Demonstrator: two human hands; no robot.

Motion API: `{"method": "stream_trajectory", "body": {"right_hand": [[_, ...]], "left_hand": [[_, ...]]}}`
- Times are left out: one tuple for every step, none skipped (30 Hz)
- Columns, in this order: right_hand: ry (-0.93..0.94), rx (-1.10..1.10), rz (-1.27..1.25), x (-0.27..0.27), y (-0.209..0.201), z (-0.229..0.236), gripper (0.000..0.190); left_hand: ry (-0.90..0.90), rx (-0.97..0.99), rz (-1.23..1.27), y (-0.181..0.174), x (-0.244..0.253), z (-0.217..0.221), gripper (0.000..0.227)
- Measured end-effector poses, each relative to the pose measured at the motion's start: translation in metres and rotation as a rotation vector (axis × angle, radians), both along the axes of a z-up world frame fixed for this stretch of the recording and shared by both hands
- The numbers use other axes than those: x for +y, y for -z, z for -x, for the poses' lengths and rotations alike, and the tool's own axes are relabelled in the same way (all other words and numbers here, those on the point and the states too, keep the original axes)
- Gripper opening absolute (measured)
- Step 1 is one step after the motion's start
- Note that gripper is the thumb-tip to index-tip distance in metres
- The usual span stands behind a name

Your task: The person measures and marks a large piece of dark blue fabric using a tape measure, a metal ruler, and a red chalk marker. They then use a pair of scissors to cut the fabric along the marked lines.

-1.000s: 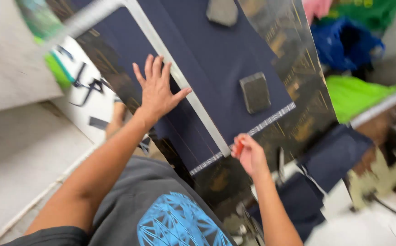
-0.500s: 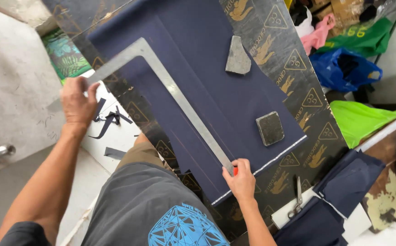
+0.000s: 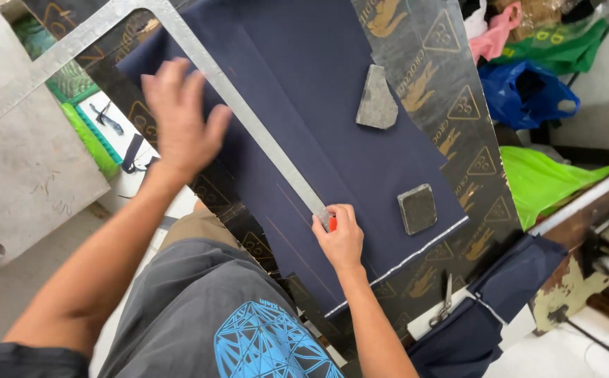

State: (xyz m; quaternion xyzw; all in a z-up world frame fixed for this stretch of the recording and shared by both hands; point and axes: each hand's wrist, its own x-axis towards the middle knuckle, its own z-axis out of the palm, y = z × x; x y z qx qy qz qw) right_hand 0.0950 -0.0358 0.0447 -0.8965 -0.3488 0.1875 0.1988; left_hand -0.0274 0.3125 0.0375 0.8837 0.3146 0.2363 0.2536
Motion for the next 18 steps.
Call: {"method": "stream_trajectory", "body": {"right_hand": [[-0.011,0.004,0.006,0.001,0.0,0.001,0.028],[0.002,0.014,0.017,0.0,-0.001,0.001,0.028],[0.017,0.018,0.024,0.0,0.0,-0.001,0.028],[0.009,0.015,0.026,-0.005,0.001,-0.001,0.028],[0.004,-0.045,-0.016,-0.007,0.003,-0.002,0.029],[-0.002,-0.105,-0.059,-0.008,0.006,-0.002,0.029],[-0.011,-0.098,-0.058,-0.009,0.008,-0.003,0.029],[-0.014,-0.069,-0.067,-0.01,0.01,-0.004,0.029],[-0.01,-0.04,-0.074,-0.011,0.012,-0.003,0.029],[-0.013,-0.033,-0.071,-0.012,0.013,-0.004,0.029],[-0.03,-0.033,-0.049,-0.013,0.014,-0.003,0.036],[-0.047,-0.033,-0.027,-0.015,0.014,-0.004,0.043],[-0.01,-0.041,-0.013,-0.01,0.005,0.0,0.043],[-0.031,-0.091,-0.066,-0.006,-0.005,0.0,0.034],[-0.018,-0.171,-0.108,-0.003,-0.016,-0.002,0.024],[0.051,-0.21,-0.085,-0.005,-0.029,0.004,0.024],[0.064,-0.194,-0.074,-0.004,-0.042,0.007,0.02],[0.078,-0.177,-0.066,-0.001,-0.055,0.007,0.016]], "left_hand": [[-0.011,0.004,0.006,0.011,-0.007,-0.006,0.058],[-0.002,0.041,0.024,0.022,-0.015,-0.013,0.065],[0.01,0.071,0.038,0.033,-0.022,-0.024,0.073],[0.002,0.068,0.041,0.037,-0.026,-0.025,0.073],[0.0,0.071,0.028,0.041,-0.027,-0.027,0.079],[-0.002,0.074,0.016,0.045,-0.027,-0.028,0.085],[-0.012,0.081,0.018,0.044,-0.027,-0.028,0.085],[0.0,0.088,0.004,0.043,-0.027,-0.027,0.088],[0.019,0.095,-0.01,0.042,-0.027,-0.027,0.091],[0.016,0.102,-0.007,0.044,-0.027,-0.025,0.091],[0.029,0.106,-0.007,0.045,-0.027,-0.025,0.088],[0.042,0.11,-0.008,0.046,-0.027,-0.027,0.085],[0.079,0.101,0.002,0.043,-0.028,-0.022,0.085],[-0.02,0.052,0.05,0.039,-0.029,-0.019,0.08],[-0.082,-0.02,0.105,0.039,-0.028,-0.031,0.079],[-0.007,-0.051,0.124,0.03,-0.033,-0.028,0.079],[-0.13,-0.137,0.279,0.024,-0.033,-0.033,0.074],[-0.25,-0.206,0.444,0.019,-0.03,-0.039,0.07]]}}
